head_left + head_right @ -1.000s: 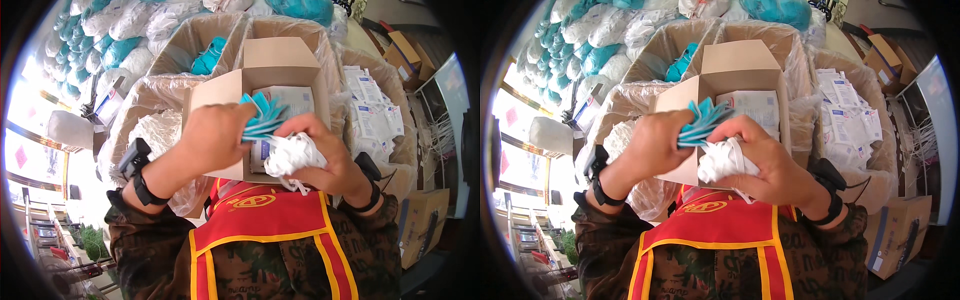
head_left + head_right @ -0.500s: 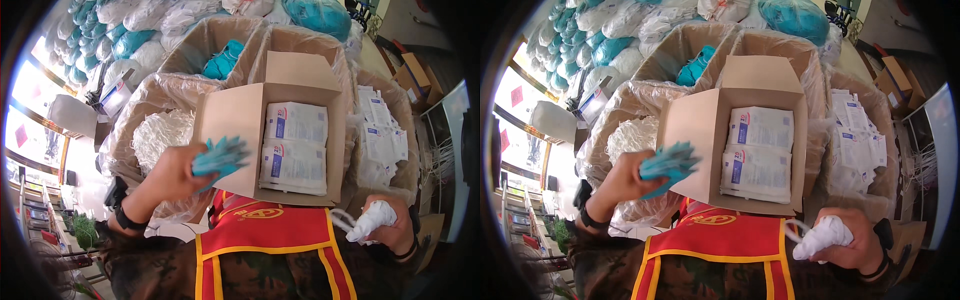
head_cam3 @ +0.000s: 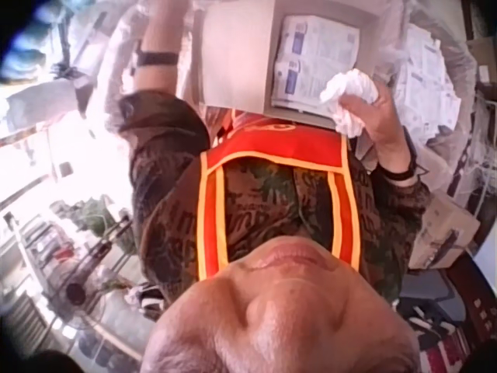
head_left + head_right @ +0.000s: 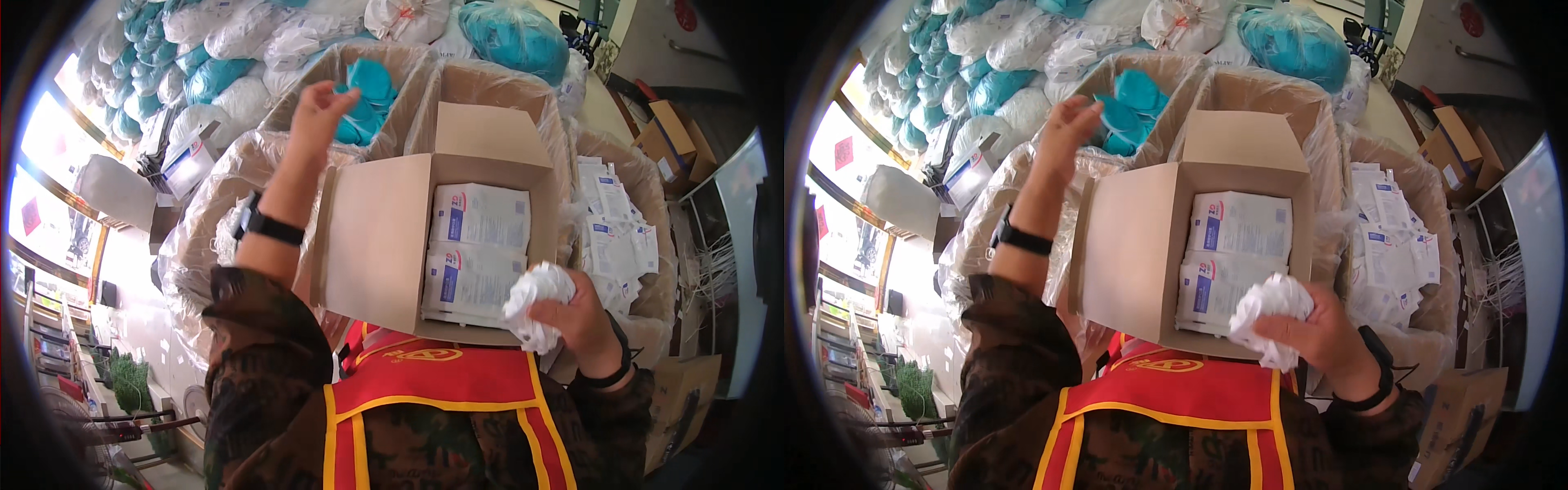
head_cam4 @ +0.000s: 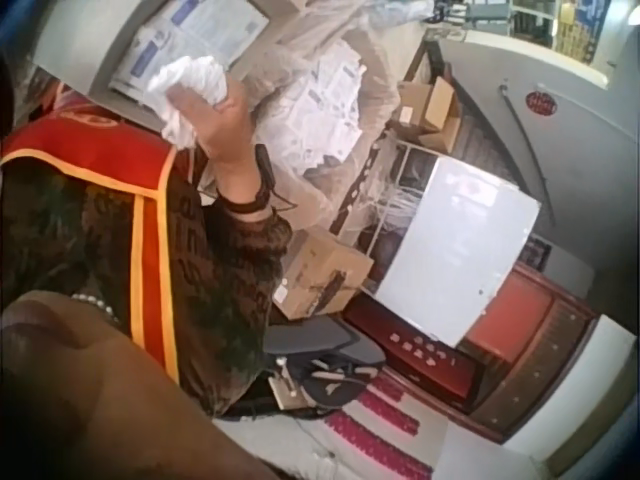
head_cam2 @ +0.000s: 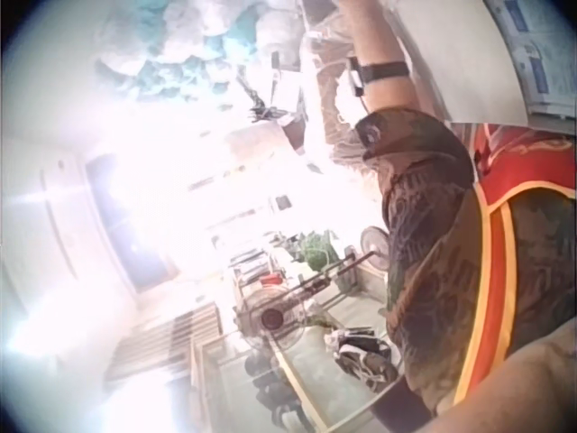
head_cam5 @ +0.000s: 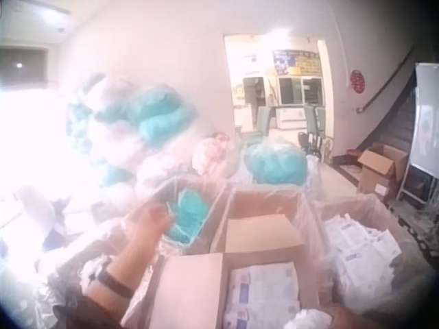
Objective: Manually counting, grouping, and inserting face masks into plastic packaging sleeves.
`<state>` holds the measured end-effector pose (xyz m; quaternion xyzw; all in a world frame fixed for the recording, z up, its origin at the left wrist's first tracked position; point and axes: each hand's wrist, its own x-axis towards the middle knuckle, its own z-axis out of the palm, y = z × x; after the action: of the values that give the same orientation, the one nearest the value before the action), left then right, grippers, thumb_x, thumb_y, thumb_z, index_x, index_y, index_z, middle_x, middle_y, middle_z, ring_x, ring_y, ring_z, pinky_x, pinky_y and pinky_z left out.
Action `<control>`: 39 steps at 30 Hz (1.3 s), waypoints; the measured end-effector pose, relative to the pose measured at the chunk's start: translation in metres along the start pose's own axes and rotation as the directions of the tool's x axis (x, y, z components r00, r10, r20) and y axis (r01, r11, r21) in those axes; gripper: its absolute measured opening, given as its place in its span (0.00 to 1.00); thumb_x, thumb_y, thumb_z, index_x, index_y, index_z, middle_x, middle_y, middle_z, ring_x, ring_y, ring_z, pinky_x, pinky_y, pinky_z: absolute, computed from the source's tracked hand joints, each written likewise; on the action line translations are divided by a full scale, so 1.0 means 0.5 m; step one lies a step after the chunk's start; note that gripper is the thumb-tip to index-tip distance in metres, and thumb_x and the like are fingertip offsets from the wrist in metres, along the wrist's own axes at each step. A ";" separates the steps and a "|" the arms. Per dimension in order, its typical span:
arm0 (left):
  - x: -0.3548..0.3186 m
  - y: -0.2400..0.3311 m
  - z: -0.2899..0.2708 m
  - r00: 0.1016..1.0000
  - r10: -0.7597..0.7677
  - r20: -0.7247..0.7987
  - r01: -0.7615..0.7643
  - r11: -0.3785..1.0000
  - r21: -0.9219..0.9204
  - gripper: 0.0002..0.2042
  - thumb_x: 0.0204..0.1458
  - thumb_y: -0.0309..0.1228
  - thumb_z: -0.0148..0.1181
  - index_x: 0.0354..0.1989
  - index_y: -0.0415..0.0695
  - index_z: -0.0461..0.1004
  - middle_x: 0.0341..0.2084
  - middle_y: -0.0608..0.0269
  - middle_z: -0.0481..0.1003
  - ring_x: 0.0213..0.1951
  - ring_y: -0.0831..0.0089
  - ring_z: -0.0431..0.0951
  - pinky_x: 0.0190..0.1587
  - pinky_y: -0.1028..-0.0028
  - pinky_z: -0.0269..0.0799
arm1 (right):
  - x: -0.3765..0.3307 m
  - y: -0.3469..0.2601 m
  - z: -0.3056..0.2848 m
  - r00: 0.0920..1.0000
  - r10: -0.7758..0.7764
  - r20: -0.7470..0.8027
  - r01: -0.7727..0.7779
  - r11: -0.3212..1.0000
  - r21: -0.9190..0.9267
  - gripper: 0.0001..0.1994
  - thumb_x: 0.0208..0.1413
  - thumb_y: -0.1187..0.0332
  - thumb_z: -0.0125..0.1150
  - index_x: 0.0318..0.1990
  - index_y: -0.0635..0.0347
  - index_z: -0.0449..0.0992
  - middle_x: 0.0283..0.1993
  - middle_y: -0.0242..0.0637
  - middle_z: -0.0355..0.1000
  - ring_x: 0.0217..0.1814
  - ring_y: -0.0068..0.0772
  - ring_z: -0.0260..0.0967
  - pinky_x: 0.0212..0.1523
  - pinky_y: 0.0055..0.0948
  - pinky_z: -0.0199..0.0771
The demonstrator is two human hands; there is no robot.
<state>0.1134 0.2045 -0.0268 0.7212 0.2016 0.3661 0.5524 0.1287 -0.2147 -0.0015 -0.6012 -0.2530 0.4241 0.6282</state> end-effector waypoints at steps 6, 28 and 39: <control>-0.328 0.068 0.119 0.804 0.037 0.593 0.113 0.970 -0.215 0.33 0.52 0.36 0.66 0.64 0.42 0.57 0.53 0.54 0.70 0.51 0.67 0.73 0.51 0.70 0.71 | 0.107 0.044 0.005 0.998 -0.044 -0.049 0.051 0.987 0.150 0.19 0.60 0.63 0.59 0.55 0.63 0.70 0.46 0.32 0.74 0.46 0.20 0.70 0.45 0.22 0.70; -0.218 -0.009 -0.321 0.749 0.649 -0.133 -0.118 0.328 0.937 0.27 0.49 0.29 0.64 0.59 0.41 0.65 0.52 0.48 0.70 0.52 0.56 0.73 0.55 0.62 0.67 | 0.078 0.056 -0.007 0.922 -0.348 0.168 0.385 0.798 -0.463 0.12 0.56 0.75 0.60 0.48 0.63 0.75 0.45 0.37 0.71 0.45 0.27 0.70 0.45 0.24 0.72; -0.411 0.032 0.032 0.871 0.380 0.313 -0.460 0.853 0.247 0.09 0.48 0.19 0.60 0.39 0.40 0.76 0.37 0.58 0.78 0.40 0.68 0.79 0.45 0.73 0.72 | 0.279 0.118 -0.023 0.937 0.113 0.331 0.327 0.056 -0.944 0.19 0.50 0.60 0.66 0.44 0.64 0.75 0.41 0.52 0.74 0.44 0.52 0.73 0.45 0.43 0.72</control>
<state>-0.0100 0.0463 -0.0764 0.8667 0.0214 0.3471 0.3575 0.1958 -0.1091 -0.0874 -0.7677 -0.6153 0.1773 0.0257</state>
